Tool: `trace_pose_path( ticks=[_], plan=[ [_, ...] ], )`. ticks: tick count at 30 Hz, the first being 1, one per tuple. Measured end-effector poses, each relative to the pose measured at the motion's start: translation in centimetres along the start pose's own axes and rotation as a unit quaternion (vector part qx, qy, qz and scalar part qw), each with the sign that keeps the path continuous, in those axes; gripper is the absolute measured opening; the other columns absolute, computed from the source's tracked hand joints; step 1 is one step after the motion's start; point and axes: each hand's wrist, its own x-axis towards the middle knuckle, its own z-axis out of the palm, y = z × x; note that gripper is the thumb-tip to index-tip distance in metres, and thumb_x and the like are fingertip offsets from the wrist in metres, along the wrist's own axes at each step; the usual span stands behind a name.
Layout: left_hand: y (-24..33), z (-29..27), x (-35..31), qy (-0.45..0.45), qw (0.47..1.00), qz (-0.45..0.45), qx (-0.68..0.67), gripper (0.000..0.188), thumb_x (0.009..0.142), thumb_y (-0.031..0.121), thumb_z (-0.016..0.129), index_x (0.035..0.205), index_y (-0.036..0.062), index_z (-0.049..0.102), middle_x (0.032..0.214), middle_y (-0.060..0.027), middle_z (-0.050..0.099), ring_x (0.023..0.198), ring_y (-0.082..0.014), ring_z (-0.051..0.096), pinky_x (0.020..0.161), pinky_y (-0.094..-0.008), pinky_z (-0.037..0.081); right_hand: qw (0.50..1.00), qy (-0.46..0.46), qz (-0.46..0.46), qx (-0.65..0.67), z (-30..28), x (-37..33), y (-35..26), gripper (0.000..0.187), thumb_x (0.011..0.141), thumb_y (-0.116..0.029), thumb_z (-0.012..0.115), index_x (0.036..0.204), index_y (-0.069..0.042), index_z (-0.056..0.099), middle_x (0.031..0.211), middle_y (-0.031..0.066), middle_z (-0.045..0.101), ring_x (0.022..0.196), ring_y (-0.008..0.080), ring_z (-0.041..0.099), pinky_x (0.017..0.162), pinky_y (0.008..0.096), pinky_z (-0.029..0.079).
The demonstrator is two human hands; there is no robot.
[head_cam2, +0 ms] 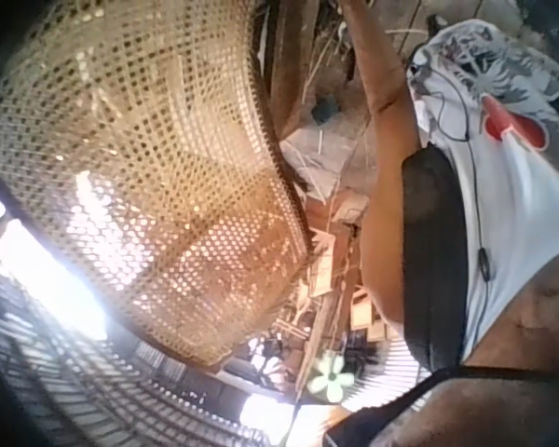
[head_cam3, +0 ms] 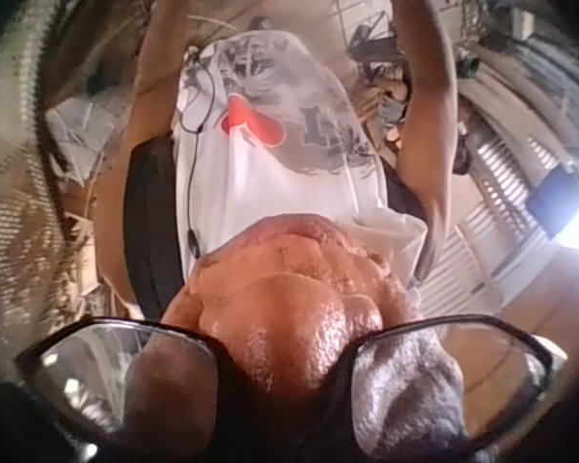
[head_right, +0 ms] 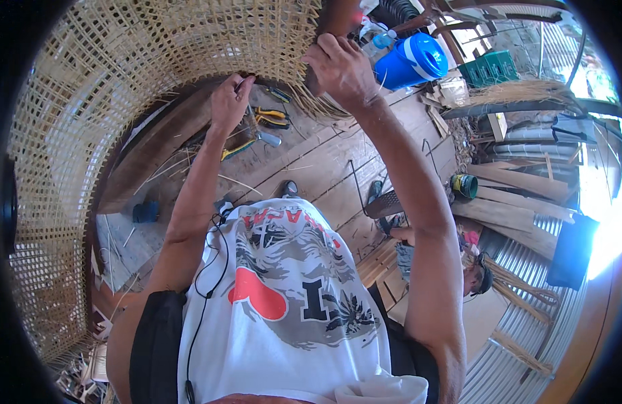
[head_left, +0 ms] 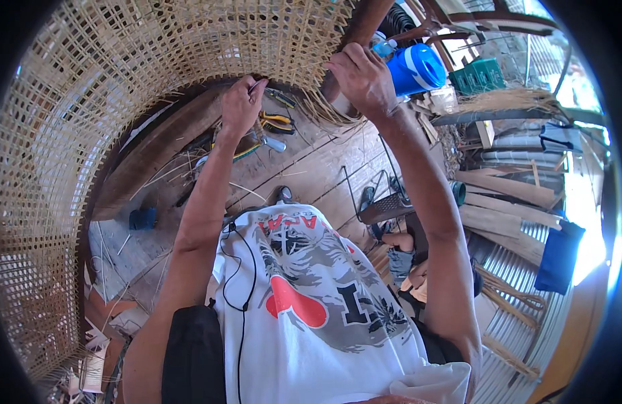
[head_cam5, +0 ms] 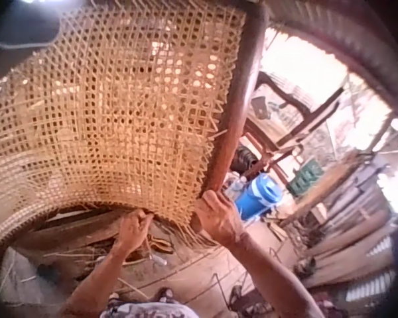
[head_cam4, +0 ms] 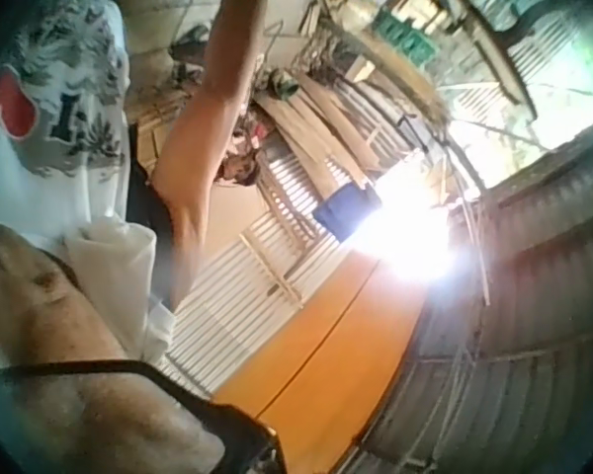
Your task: Repairing and weaving a wicker chair using rattan strands.
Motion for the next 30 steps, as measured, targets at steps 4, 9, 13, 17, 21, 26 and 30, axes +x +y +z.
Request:
trace_pose_path(
  ticks=[4,9,13,17,21,26,30],
  plan=[
    [0.2,-0.7,0.1,-0.019,1.0,-0.012,0.013,0.05,0.125,0.043,0.087,0.095,0.0061,0.072,0.085,-0.0216,0.076,0.084,-0.0489,0.08,0.077,-0.0587,0.062,0.997,0.003,-0.07,0.031,-0.4,-0.2,1.4,0.028,0.096,-0.016,0.092,0.124,-0.017,0.089,0.134,0.0027,0.074,0.127,0.0301,0.08,0.113,0.0445,0.068],
    [1.5,-5.9,0.5,-0.107,0.987,0.117,-0.038,0.022,0.121,0.028,0.091,0.115,0.0071,0.09,0.123,-0.0171,0.088,0.108,-0.0407,0.089,0.09,-0.056,0.071,0.996,0.016,0.055,0.069,-0.4,-0.7,-0.7,0.022,0.101,-0.012,0.093,0.124,-0.012,0.091,0.128,0.0072,0.075,0.126,0.0339,0.078,0.115,0.0485,0.066],
    [4.9,-8.0,1.4,-0.22,0.949,0.177,-0.138,0.021,0.116,0.015,0.091,0.137,0.0095,0.094,0.156,-0.0091,0.084,0.126,-0.0365,0.089,0.11,-0.0506,0.073,0.993,0.038,0.07,0.088,-0.7,-0.9,-1.3,0.015,0.104,-0.011,0.093,0.119,-0.01,0.09,0.124,0.0095,0.074,0.123,0.036,0.079,0.112,0.0496,0.066],
    [1.0,-3.9,2.4,-0.288,0.943,0.061,-0.156,0.023,0.125,0.027,0.083,0.135,0.0079,0.09,0.142,-0.0116,0.091,0.127,-0.0392,0.089,0.109,-0.0489,0.071,0.989,0.072,0.099,0.08,0.3,-1.1,-0.7,0.013,0.106,-0.013,0.094,0.118,-0.01,0.089,0.121,0.0085,0.073,0.114,0.0358,0.079,0.106,0.05,0.067],
    [-0.5,-2.7,3.1,-0.246,0.961,0.024,-0.123,0.028,0.128,0.032,0.082,0.134,0.0049,0.087,0.121,-0.0173,0.088,0.115,-0.0359,0.087,0.103,-0.0453,0.067,0.991,0.09,0.09,0.04,0.3,0.2,-1.5,0.009,0.105,-0.014,0.092,0.113,-0.014,0.087,0.117,0.0057,0.071,0.111,0.0337,0.079,0.097,0.0508,0.067],
    [-0.5,-3.0,2.7,-0.25,0.965,0.015,-0.079,0.039,0.127,0.044,0.081,0.137,0.0076,0.087,0.13,-0.0209,0.09,0.123,-0.0487,0.086,0.104,-0.055,0.067,0.994,0.067,0.087,-0.006,0.7,0.6,-2.9,0.009,0.101,-0.013,0.087,0.107,-0.017,0.082,0.116,0.0042,0.07,0.11,0.0326,0.079,0.094,0.0521,0.066],
    [-1.4,-2.9,2.9,-0.241,0.967,0.048,-0.06,0.041,0.128,0.047,0.079,0.135,0.0081,0.086,0.129,-0.0211,0.09,0.12,-0.0505,0.085,0.102,-0.0567,0.068,0.994,0.057,0.087,-0.027,0.1,1.0,-3.2,0.012,0.099,-0.014,0.085,0.11,-0.018,0.082,0.118,0.0038,0.07,0.113,0.0324,0.079,0.096,0.053,0.066]
  ],
)
